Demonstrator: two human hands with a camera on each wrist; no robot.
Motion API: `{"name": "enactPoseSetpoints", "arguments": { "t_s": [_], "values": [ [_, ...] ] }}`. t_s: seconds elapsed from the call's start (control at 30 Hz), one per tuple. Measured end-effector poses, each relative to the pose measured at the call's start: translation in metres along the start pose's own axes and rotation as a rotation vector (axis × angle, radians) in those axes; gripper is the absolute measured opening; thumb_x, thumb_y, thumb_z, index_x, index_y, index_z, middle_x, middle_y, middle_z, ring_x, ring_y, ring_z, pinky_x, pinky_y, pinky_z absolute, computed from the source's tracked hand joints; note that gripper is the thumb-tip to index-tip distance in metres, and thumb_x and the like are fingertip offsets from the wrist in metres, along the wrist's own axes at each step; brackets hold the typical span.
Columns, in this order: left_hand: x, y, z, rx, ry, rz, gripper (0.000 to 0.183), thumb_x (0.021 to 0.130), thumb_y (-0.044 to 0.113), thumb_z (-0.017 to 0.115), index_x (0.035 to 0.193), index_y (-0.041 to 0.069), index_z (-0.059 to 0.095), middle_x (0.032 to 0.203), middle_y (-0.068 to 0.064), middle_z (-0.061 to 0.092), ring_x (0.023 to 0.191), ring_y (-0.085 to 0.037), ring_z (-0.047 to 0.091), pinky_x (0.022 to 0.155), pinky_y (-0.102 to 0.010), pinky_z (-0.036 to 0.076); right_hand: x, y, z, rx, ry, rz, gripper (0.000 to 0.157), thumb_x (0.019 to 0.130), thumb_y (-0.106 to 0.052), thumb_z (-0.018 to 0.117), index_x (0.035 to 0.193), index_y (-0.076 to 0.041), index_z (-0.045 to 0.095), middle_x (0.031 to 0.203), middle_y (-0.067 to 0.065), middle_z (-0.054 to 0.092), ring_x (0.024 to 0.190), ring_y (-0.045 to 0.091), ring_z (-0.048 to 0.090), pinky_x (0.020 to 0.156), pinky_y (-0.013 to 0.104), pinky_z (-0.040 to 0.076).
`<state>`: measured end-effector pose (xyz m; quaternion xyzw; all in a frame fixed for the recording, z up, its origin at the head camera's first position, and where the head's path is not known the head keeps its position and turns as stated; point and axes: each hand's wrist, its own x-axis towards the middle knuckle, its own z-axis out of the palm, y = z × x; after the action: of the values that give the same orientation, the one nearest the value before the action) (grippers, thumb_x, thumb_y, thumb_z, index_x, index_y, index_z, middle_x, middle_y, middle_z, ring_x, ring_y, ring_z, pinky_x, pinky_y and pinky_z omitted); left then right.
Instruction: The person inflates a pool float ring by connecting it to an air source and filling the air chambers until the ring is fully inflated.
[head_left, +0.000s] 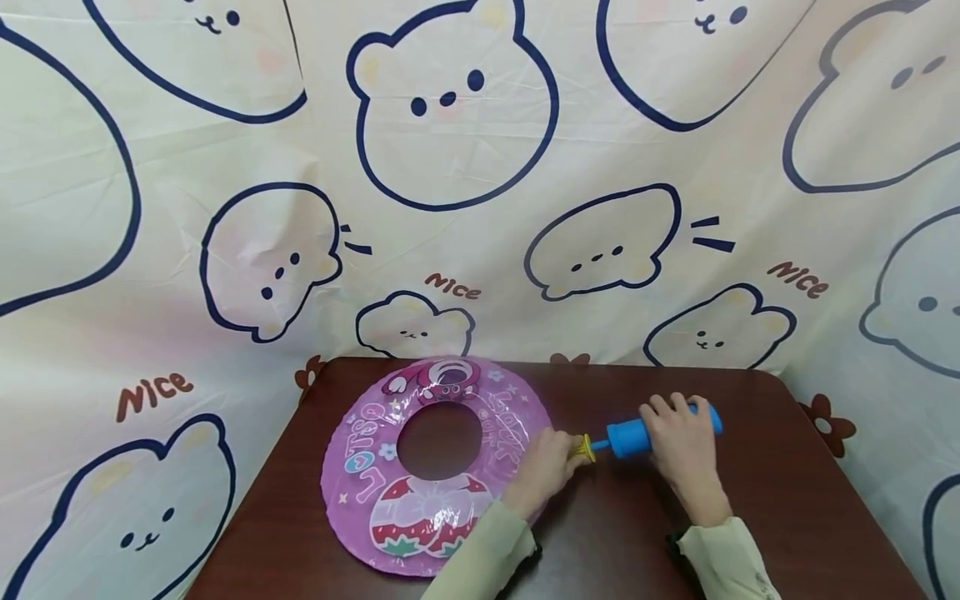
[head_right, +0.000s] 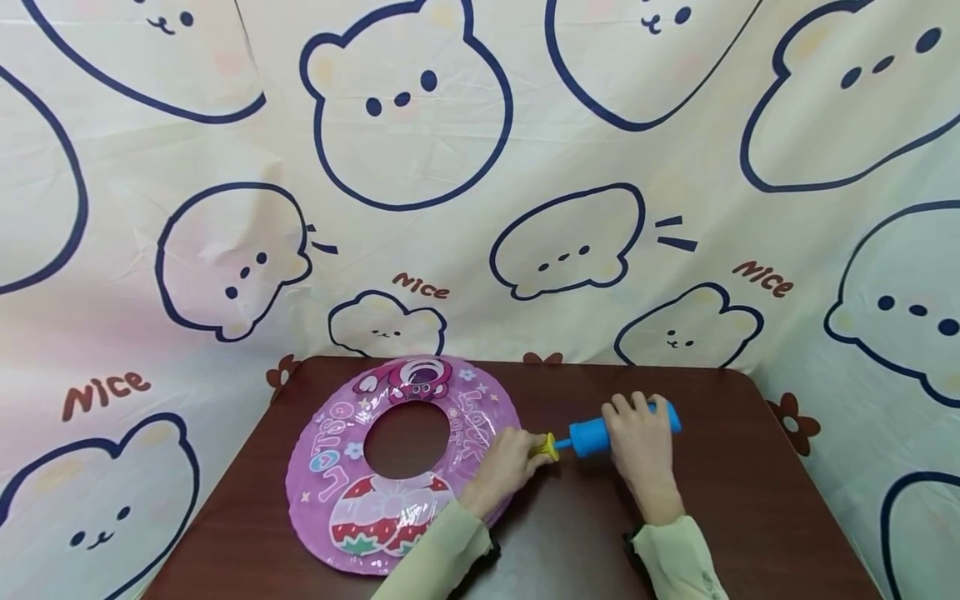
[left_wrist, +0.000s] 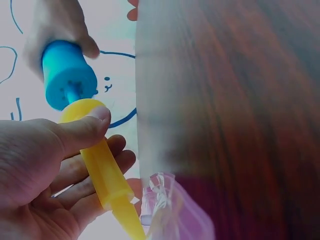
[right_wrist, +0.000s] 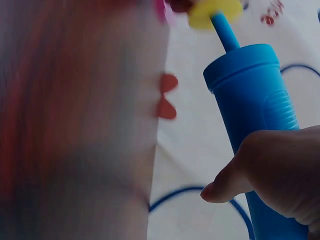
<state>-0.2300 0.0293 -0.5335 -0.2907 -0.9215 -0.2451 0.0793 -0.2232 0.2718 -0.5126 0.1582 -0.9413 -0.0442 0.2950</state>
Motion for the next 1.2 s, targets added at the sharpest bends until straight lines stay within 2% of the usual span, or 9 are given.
{"name": "enactPoseSetpoints", "arguments": {
  "t_s": [0.17,0.3,0.4,0.57,0.73,0.8,0.9,1.07,1.2],
  "values": [
    [0.001,0.000,-0.002,-0.013,0.024,0.018,0.015,0.095,0.028,0.082,0.090,0.015,0.081,0.069,0.006,0.067,0.060,-0.007,0.046,0.059,-0.017,0.042,0.002,-0.018,0.009,0.018,0.049,-0.054,0.053,0.061,-0.010,0.101,0.106,-0.006,0.073,0.105,0.015,0.072,0.099,0.040,0.062,0.092,0.063,0.050],
    [0.001,-0.001,-0.002,-0.029,0.031,0.025,0.014,0.096,0.027,0.082,0.098,0.014,0.083,0.071,0.006,0.068,0.061,-0.006,0.046,0.059,-0.016,0.042,0.001,-0.017,0.011,0.045,0.072,-0.053,0.060,0.055,-0.013,0.104,0.107,-0.008,0.074,0.105,0.013,0.073,0.100,0.038,0.063,0.096,0.062,0.049],
    [0.001,-0.003,-0.002,-0.020,0.035,0.042,0.013,0.097,0.028,0.081,0.095,0.015,0.082,0.069,0.007,0.067,0.060,-0.004,0.044,0.059,-0.015,0.041,-0.001,-0.003,0.006,0.057,0.062,-0.017,0.064,0.052,-0.014,0.106,0.108,-0.010,0.075,0.106,0.012,0.073,0.103,0.038,0.062,0.099,0.062,0.048],
    [-0.001,-0.006,-0.001,0.002,0.039,0.076,0.014,0.097,0.029,0.080,0.089,0.017,0.079,0.068,0.008,0.067,0.059,-0.002,0.041,0.058,-0.013,0.040,-0.008,0.038,-0.011,0.077,0.070,0.073,0.065,0.049,-0.006,0.105,0.106,-0.005,0.075,0.105,0.016,0.074,0.105,0.042,0.060,0.102,0.063,0.046],
    [-0.002,-0.006,0.000,0.006,0.015,0.059,0.016,0.096,0.030,0.081,0.086,0.019,0.077,0.069,0.010,0.067,0.059,-0.002,0.042,0.059,-0.014,0.041,-0.016,0.062,-0.022,0.094,0.085,0.123,0.060,0.049,0.000,0.100,0.103,-0.003,0.074,0.102,0.019,0.073,0.102,0.043,0.059,0.102,0.065,0.044],
    [-0.001,-0.005,0.001,-0.011,-0.002,0.050,0.015,0.096,0.030,0.081,0.087,0.019,0.078,0.069,0.010,0.068,0.059,-0.002,0.043,0.059,-0.013,0.042,-0.017,0.063,-0.022,0.085,0.048,0.110,0.060,0.050,-0.002,0.101,0.104,-0.004,0.074,0.102,0.018,0.073,0.101,0.043,0.060,0.101,0.066,0.043],
    [0.000,-0.003,0.002,-0.032,-0.030,0.035,0.014,0.097,0.031,0.080,0.089,0.019,0.080,0.071,0.010,0.069,0.060,-0.002,0.044,0.060,-0.012,0.042,-0.015,0.057,-0.021,0.063,-0.051,0.063,0.059,0.053,-0.008,0.101,0.105,-0.004,0.074,0.103,0.017,0.074,0.100,0.042,0.064,0.096,0.067,0.046],
    [0.000,-0.001,0.002,-0.033,-0.042,0.019,0.014,0.097,0.031,0.081,0.088,0.019,0.080,0.070,0.011,0.067,0.060,-0.002,0.045,0.060,-0.011,0.042,-0.006,0.038,-0.011,0.065,-0.216,-0.008,0.054,0.059,-0.019,0.096,0.107,-0.006,0.076,0.102,0.014,0.078,0.091,0.037,0.069,0.086,0.060,0.053],
    [0.000,0.000,0.002,-0.011,-0.044,0.023,0.016,0.097,0.031,0.080,0.088,0.019,0.079,0.070,0.011,0.067,0.060,-0.002,0.046,0.060,-0.012,0.042,-0.002,0.019,-0.004,0.072,-0.277,-0.044,0.049,0.060,-0.023,0.095,0.103,-0.009,0.076,0.094,0.009,0.078,0.081,0.031,0.069,0.080,0.054,0.055]
  ]
}}
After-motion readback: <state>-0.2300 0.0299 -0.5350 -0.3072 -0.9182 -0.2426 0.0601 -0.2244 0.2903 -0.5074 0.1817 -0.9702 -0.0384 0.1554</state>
